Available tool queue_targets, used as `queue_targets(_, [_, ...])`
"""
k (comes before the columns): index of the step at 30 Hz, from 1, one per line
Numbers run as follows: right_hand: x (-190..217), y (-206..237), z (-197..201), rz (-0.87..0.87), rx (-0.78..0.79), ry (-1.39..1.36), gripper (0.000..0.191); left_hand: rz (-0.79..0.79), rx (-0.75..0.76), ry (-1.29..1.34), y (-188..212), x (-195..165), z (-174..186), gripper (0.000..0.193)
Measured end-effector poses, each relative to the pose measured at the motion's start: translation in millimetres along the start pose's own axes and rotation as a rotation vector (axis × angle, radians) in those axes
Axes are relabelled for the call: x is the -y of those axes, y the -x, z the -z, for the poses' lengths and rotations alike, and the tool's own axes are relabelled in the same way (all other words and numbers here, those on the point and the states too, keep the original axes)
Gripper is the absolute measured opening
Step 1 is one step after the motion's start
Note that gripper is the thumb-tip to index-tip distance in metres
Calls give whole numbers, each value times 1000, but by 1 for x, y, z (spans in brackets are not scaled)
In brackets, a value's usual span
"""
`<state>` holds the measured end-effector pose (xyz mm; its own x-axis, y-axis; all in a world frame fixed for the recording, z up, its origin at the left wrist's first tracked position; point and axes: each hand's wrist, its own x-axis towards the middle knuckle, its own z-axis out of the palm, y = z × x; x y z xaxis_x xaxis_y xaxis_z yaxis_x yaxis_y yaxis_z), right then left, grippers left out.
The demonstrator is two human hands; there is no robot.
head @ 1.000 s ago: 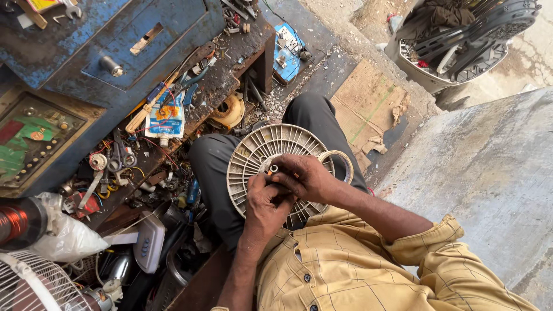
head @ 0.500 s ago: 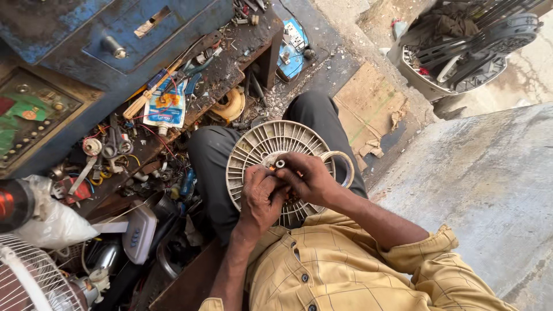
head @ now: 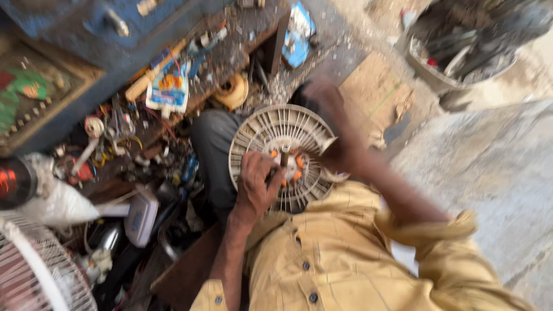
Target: The person sits on the floor in a cluttered workshop and repairs an electric motor stator. They use a knife to cut a piece of white tape and wrap it around the copper windings of the stator to secure them.
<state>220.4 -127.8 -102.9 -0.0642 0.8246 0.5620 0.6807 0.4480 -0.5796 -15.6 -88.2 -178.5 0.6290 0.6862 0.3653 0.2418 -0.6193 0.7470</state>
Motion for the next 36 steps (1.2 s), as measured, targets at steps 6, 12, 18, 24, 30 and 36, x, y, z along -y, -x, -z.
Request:
queue_targets(6, [4, -28, 106, -36, -206, -129, 77, -30, -40, 97, 2, 10, -4, 18])
queue_targets(12, [17, 0, 64, -242, 291, 190, 85, -20, -37, 73, 5, 13, -4, 18])
queue_targets(18, [4, 82, 9, -634, 567, 51, 115, -21, -56, 99, 6, 15, 0, 17])
queue_targets(24, [4, 93, -11, -532, 471, 362, 122, 10, -59, 123, 6, 16, -2, 17])
queue_targets(30, [13, 84, -28, -315, 161, -50, 75, 13, -37, 116, 7, 18, 2, 16])
queue_targets(36, [4, 53, -61, -617, 241, -414, 44, 96, -93, 264, 15, 17, 5, 19])
